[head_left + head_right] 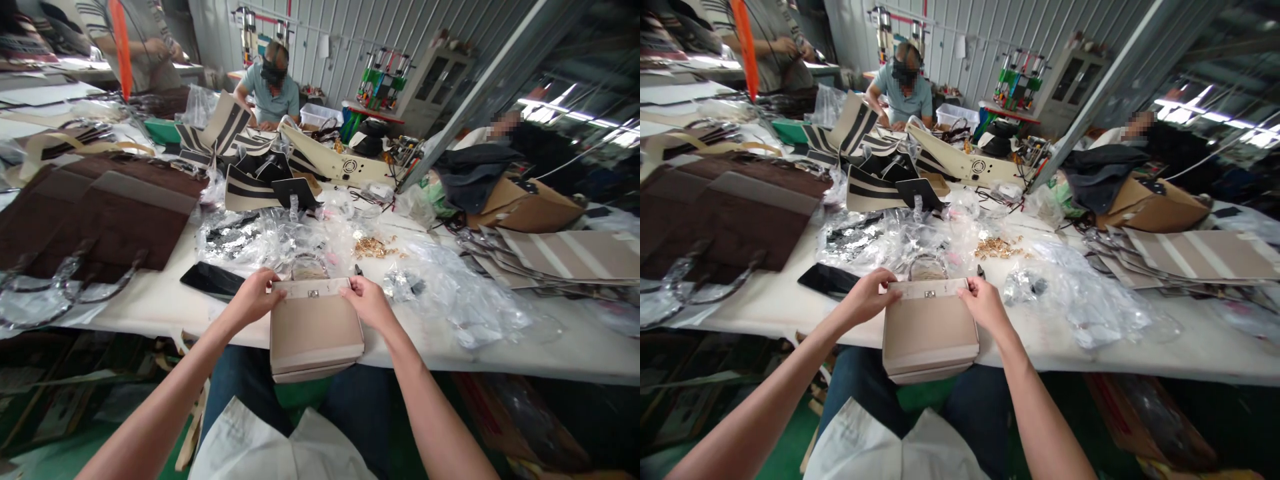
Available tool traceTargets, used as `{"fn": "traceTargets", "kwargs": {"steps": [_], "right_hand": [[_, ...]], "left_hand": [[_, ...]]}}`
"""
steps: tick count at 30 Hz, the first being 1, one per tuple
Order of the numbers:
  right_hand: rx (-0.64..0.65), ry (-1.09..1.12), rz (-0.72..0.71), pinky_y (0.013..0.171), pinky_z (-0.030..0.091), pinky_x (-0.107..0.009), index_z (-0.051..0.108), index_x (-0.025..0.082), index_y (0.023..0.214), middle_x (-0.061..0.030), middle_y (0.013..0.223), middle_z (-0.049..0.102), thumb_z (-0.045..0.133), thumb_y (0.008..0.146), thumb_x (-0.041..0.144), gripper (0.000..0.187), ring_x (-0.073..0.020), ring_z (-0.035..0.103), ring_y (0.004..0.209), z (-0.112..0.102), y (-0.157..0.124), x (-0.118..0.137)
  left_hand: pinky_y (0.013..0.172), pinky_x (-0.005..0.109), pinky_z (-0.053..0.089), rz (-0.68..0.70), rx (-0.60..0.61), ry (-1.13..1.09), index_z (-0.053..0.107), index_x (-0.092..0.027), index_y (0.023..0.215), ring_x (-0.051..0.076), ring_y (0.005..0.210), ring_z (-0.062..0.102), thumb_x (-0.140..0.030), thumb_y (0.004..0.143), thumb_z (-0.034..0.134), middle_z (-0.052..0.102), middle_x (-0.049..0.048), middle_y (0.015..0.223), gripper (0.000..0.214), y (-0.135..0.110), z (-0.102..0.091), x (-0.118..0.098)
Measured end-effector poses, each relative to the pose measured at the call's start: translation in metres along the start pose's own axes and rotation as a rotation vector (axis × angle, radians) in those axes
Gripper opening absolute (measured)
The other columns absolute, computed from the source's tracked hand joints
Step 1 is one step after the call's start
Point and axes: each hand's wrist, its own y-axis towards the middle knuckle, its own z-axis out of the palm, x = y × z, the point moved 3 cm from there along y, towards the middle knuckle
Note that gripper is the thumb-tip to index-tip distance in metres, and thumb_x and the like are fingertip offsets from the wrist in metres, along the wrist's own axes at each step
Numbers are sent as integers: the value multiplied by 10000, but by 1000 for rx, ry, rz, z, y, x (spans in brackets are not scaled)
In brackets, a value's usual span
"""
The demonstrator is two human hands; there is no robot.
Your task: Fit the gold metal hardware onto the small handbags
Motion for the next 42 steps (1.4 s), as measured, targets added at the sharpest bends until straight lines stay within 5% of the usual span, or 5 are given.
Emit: {"fn": "traceTargets", "kwargs": {"steps": [6, 15, 19, 25, 42], "right_hand": [[-99, -270, -100, 774, 556, -339, 835, 249, 1078, -78, 1156, 800, 802, 938, 472, 266, -220, 691, 807, 4, -2, -10], [-146, -301, -124, 767, 563, -358, 853, 234, 1203, -74, 1042, 840, 849, 925, 476, 368, -235, 709, 774, -12, 8, 11], [-69, -483, -407, 949, 589, -344, 869, 210, 1157, -105, 1175, 845, 622, 1102, 320, 276, -251, 773, 1014, -3, 59, 61], [252, -839, -344, 985, 564, -277, 889, 174, 1042, -141, 1159, 847, 735, 985, 98, 180, -270, 796, 1088, 51, 148, 86], [241, -999, -337, 884, 588, -269, 857, 287, 1192, -17, 1334, 815, 763, 1037, 253, 184, -259, 753, 1224, 58, 177, 48]], "left_hand": [[823, 389, 533, -101, 14, -17, 761, -182, 1073, 285, 884, 703, -483, 951, 651, 743, 73, 929, 343, -2, 20, 31], [1185, 483, 521, 50, -98, -278, 666, -229, 1295, 298, 1280, 687, -295, 1018, 540, 729, 113, 1343, 312, -11, 39, 19], [1256, 512, 477, 152, -85, -261, 779, -224, 1011, 338, 1423, 610, -299, 1071, 497, 662, 158, 1380, 297, -10, 47, 23], [1266, 553, 487, 171, -80, -224, 826, -231, 1076, 351, 1448, 613, -361, 1101, 487, 665, 166, 1412, 364, -8, 50, 33], [1212, 617, 575, 284, -177, -79, 871, -293, 1097, 389, 1401, 693, -610, 1079, 514, 756, 123, 1388, 477, 13, 61, 83]]}}
